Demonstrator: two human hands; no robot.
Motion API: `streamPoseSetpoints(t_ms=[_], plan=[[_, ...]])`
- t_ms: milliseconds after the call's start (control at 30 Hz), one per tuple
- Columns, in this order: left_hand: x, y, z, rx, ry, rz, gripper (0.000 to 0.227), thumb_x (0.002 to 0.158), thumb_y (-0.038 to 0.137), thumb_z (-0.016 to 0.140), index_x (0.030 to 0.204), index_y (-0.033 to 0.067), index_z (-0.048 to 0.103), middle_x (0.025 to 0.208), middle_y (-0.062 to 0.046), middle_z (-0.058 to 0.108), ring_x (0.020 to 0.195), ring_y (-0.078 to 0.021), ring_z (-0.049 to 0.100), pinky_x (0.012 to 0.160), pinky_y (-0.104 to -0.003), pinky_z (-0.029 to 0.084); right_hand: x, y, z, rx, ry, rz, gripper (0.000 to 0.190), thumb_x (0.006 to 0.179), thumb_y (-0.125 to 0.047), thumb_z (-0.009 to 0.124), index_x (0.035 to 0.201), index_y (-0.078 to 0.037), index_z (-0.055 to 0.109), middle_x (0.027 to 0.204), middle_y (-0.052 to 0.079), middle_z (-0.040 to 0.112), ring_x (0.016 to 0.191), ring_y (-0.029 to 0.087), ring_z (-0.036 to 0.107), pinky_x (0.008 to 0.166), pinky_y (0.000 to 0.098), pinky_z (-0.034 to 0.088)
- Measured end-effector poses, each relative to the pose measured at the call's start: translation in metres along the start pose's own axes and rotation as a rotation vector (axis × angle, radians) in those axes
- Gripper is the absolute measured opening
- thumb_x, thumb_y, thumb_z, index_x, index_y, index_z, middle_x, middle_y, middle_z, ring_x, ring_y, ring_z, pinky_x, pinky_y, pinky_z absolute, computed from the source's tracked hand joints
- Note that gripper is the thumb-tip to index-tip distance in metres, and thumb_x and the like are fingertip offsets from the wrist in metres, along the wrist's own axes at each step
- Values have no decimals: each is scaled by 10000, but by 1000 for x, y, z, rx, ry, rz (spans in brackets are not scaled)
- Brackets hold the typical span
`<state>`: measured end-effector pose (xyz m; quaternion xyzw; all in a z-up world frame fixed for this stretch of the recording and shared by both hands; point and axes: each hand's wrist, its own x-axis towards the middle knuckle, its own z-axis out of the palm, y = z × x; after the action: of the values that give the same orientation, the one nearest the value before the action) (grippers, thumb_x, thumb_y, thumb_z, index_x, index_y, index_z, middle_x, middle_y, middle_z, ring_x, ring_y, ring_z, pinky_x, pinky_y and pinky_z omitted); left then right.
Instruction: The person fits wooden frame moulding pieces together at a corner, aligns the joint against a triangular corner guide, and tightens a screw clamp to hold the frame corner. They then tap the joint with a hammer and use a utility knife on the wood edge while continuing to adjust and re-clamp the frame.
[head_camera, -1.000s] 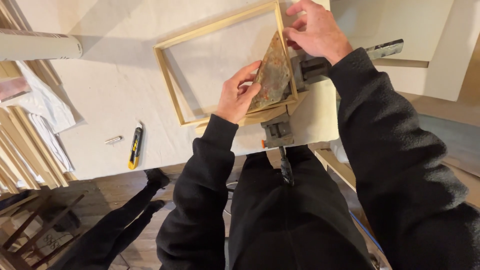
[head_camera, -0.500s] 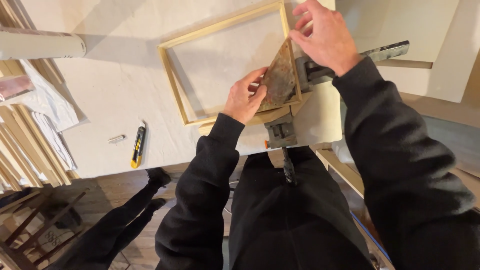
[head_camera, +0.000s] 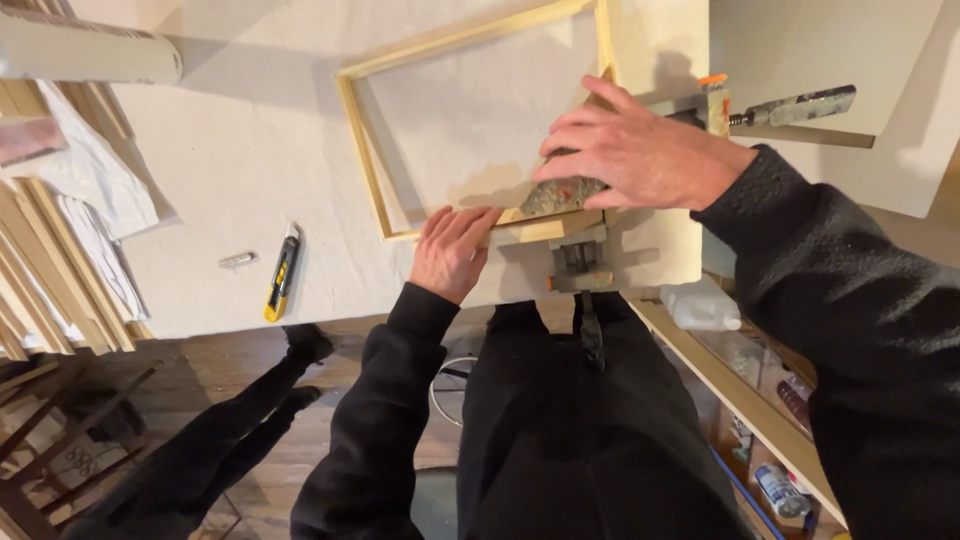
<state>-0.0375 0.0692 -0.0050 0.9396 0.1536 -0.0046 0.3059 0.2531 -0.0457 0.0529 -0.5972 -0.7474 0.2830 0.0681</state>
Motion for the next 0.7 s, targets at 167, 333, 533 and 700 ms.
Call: streamPoseSetpoints(t_ms=[167, 333, 533, 700], plan=[[2, 0, -11, -112, 32, 23, 568, 749, -2, 747, 1305, 81, 658, 1241, -58, 686, 1131, -279, 649, 1044, -427, 482, 2, -9, -5, -30, -95, 50, 756, 690, -360, 850, 1402, -280, 607, 1345, 65, 584, 1309, 226, 496, 1237, 558, 208], [2, 1, -7, -86, 0, 16, 551, 716, 17, 767, 1256, 84, 678, 1215, -36, 696, 1096, -261, 660, 969, -414, 513, -4, -14, -2, -95, -44, 27, 751, 709, -360, 836, 1418, -280, 600, 1326, 74, 577, 1297, 235, 498, 1233, 538, 232], [4, 0, -7, -38, -32, -2, 517, 707, 39, 781, 1214, 97, 695, 1195, -21, 701, 1081, -246, 673, 908, -408, 537, -6, -19, 2, -150, 17, 2, 724, 726, -357, 840, 1398, -257, 589, 1301, 83, 565, 1278, 249, 497, 1205, 494, 303], [5, -4, -4, -15, -66, -2, 492, 720, 51, 787, 1201, 107, 705, 1171, -8, 704, 1058, -238, 673, 902, -406, 540, -7, -24, -1, -180, 21, 24, 705, 724, -334, 845, 1380, -261, 597, 1288, 69, 557, 1268, 242, 496, 1199, 495, 313]])
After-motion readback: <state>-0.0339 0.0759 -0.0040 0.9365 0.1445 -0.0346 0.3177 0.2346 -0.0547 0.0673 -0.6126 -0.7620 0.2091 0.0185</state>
